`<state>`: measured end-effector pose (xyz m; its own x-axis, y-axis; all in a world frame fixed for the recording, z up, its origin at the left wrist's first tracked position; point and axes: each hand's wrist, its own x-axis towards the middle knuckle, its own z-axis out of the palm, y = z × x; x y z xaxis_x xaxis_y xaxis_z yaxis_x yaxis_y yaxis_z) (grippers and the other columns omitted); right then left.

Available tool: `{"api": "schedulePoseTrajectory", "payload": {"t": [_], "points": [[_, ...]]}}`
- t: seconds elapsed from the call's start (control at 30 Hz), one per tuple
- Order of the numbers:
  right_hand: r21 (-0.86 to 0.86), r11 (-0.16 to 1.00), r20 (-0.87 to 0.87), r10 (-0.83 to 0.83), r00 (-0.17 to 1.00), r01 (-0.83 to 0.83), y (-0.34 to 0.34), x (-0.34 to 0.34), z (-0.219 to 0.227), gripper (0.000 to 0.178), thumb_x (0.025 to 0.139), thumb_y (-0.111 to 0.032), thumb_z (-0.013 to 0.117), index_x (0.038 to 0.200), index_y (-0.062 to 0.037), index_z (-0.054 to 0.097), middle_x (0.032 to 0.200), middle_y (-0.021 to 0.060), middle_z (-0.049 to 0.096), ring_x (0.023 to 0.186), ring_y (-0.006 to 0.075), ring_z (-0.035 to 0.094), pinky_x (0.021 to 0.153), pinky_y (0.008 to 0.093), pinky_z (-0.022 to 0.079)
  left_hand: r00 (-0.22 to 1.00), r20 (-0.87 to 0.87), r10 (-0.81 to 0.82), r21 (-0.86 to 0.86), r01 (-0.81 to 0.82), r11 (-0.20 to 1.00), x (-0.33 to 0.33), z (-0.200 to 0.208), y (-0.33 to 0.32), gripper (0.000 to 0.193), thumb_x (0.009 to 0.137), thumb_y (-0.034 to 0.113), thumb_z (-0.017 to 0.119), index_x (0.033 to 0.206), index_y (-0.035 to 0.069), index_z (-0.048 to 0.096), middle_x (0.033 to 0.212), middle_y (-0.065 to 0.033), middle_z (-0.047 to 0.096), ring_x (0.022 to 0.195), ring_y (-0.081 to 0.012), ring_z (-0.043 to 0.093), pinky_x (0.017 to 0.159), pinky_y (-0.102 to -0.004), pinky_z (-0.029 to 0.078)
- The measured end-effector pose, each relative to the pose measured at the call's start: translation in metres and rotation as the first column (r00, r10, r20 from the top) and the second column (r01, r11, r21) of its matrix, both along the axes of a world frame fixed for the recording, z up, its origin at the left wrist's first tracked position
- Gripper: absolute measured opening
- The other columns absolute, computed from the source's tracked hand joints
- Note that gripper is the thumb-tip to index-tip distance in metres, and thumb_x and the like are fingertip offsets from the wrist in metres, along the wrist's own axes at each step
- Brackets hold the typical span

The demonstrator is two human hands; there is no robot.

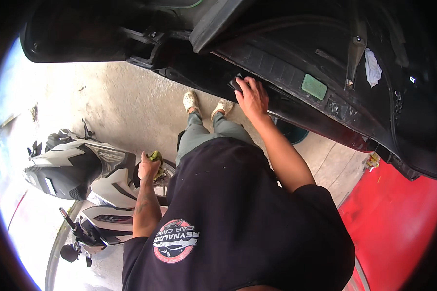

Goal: The person sands the lower edge of a black vehicle panel using a sanding block and water. They dip the sanding block and a cloth into a bucket of water, apply water to the panel, and repeatedly rub the sanding block along the edge before wiping it with the cloth.

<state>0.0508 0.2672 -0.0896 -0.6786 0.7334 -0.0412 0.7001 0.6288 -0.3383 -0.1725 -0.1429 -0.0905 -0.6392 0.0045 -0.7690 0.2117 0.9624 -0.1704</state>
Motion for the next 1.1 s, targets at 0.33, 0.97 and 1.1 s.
{"api": "schedulePoseTrajectory", "payload": {"t": [0.33, 0.97, 1.1], "points": [[-0.053, 0.998, 0.055, -0.030, 0.998, 0.033, -0.020, 0.017, 0.008, 0.045, 0.084, -0.022, 0.079, 0.126, -0.0210, 0.064, 0.119, 0.0027, 0.058, 0.108, 0.0292, 0.060, 0.090, 0.0455, 0.053, 0.987, -0.022, 0.156, 0.147, -0.151, 0.977, 0.001, -0.008, -0.008, 0.091, 0.074, 0.036, 0.076, 0.154, 0.009, 0.042, 0.139, -0.0230, 0.063, 0.128, -0.0388, 0.062, 0.107, -0.0464, 0.049], [0.062, 0.985, -0.068, -0.159, 0.985, 0.163, -0.023, -0.035, -0.009, 0.047, 0.083, -0.023, 0.079, 0.126, -0.0202, 0.063, 0.119, 0.0033, 0.060, 0.107, 0.0298, 0.061, 0.091, 0.0437, 0.053, 0.999, 0.030, 0.021, 0.139, -0.025, 0.990, -0.051, -0.002, -0.006, 0.082, 0.072, 0.034, 0.077, 0.146, 0.010, 0.052, 0.132, -0.0219, 0.067, 0.122, -0.0376, 0.065, 0.102, -0.0466, 0.053], [-0.019, 0.971, -0.043, -0.238, 0.970, 0.238, -0.056, -0.020, -0.006, 0.045, 0.082, -0.021, 0.080, 0.124, -0.0173, 0.065, 0.118, 0.0047, 0.061, 0.106, 0.0314, 0.062, 0.090, 0.0449, 0.055, 1.000, 0.020, -0.013, 0.140, 0.010, 0.990, -0.069, -0.005, -0.019, 0.080, 0.073, 0.035, 0.077, 0.145, 0.010, 0.053, 0.132, -0.0216, 0.067, 0.123, -0.0372, 0.065, 0.103, -0.0465, 0.052]]}}
